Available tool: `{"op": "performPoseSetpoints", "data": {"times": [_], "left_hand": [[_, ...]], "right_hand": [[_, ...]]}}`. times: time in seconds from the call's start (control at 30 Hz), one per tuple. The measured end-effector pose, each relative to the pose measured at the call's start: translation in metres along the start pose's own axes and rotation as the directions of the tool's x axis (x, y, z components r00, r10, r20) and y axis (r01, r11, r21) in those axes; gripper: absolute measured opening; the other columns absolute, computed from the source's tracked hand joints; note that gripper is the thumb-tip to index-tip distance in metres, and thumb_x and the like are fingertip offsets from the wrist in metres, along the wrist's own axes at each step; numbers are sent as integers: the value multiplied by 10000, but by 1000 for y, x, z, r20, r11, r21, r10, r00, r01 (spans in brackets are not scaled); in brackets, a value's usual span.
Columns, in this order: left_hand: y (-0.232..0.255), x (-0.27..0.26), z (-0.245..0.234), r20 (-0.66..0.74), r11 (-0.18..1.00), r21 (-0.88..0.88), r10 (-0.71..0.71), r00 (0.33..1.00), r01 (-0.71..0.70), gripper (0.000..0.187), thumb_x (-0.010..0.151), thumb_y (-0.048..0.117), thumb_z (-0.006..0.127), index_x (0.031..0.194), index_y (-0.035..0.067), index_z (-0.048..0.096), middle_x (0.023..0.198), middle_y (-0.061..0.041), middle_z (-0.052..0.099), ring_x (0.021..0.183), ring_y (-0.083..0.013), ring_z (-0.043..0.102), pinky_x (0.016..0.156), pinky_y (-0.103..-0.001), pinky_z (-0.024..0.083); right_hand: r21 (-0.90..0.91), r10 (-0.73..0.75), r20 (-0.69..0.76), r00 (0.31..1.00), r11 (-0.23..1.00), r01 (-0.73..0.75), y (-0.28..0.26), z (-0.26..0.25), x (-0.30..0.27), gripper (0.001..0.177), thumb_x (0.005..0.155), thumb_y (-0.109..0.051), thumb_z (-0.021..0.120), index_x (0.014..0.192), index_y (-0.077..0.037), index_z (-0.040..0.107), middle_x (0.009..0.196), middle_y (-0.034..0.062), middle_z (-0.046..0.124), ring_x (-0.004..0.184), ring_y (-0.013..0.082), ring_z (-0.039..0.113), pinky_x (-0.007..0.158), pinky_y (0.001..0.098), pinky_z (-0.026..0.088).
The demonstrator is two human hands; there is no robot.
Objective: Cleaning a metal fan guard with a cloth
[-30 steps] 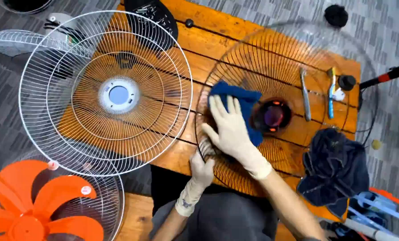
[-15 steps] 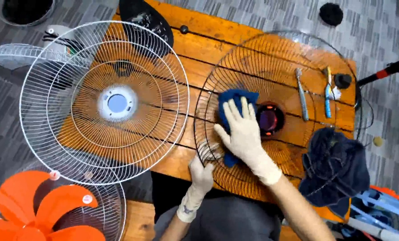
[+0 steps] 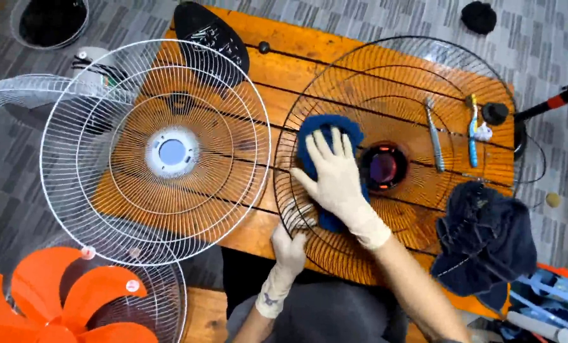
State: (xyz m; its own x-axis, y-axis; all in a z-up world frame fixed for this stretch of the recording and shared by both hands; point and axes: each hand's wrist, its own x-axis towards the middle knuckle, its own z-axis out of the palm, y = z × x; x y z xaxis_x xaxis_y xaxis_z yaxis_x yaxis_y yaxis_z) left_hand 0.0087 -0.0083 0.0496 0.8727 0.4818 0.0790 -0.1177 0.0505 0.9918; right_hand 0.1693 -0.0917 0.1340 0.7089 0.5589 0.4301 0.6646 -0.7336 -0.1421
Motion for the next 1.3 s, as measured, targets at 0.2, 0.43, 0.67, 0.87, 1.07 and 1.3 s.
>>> {"op": "performPoseSetpoints", "data": {"times": [0.2, 0.43, 0.67, 0.87, 1.07, 1.3], "left_hand": [[-20, 0, -4, 20, 996, 70, -47, 999, 46, 526, 639, -74, 516, 1126, -62, 713, 975, -170, 760, 1012, -281, 699, 900, -505, 551], [-60, -3, -12, -8, 997, 31, -71, 997, 71, 507, 625, -60, 559, 1106, -55, 720, 966, -150, 774, 963, -234, 698, 902, -482, 556], [-29, -2, -15, -16, 997, 62, -42, 999, 43, 522, 631, -52, 559, 1129, -51, 716, 988, -162, 769, 983, -253, 700, 903, -483, 558], [-29, -4, -11, -21, 994, 80, -70, 997, 72, 543, 637, -48, 559, 1161, -57, 699, 1022, -187, 761, 1028, -287, 702, 920, -509, 546], [-18, 0, -6, -2, 968, 244, 57, 998, -55, 377, 679, 49, 537, 1022, -47, 661, 982, -174, 731, 945, -358, 693, 911, -437, 519], [-6, 2, -2, -17, 988, 153, 23, 1000, -20, 580, 655, 26, 521, 1210, -54, 666, 1156, -160, 757, 1100, -293, 707, 977, -396, 536]], "right_hand": [[79, 40, -45, 998, 996, -37, -2, 10, 6, 804, 869, -630, 692, 1369, -3, 634, 1391, 227, 628, 1336, 570, 474, 1120, 619, 360], [-22, 96, -8, 995, 995, -96, 8, 4, -2, 786, 890, -605, 669, 1358, 26, 637, 1384, 239, 638, 1353, 552, 477, 1116, 611, 372], [-12, 113, 2, 994, 994, -113, 5, 2, -6, 785, 896, -632, 655, 1341, 15, 651, 1366, 237, 647, 1346, 542, 488, 1124, 605, 362], [66, 77, -48, 996, 995, -73, -7, 8, 15, 829, 862, -645, 689, 1357, 18, 634, 1384, 244, 629, 1344, 555, 480, 1123, 623, 356], [94, 112, 81, 990, 988, -119, -12, -2, 6, 780, 957, -582, 582, 1442, 27, 527, 1505, 259, 517, 1435, 544, 360, 1189, 620, 270], [220, -137, 157, 978, 970, 101, -24, -7, -25, 616, 993, -490, 523, 1341, 15, 585, 1428, 233, 584, 1426, 530, 389, 1162, 626, 311]]}}
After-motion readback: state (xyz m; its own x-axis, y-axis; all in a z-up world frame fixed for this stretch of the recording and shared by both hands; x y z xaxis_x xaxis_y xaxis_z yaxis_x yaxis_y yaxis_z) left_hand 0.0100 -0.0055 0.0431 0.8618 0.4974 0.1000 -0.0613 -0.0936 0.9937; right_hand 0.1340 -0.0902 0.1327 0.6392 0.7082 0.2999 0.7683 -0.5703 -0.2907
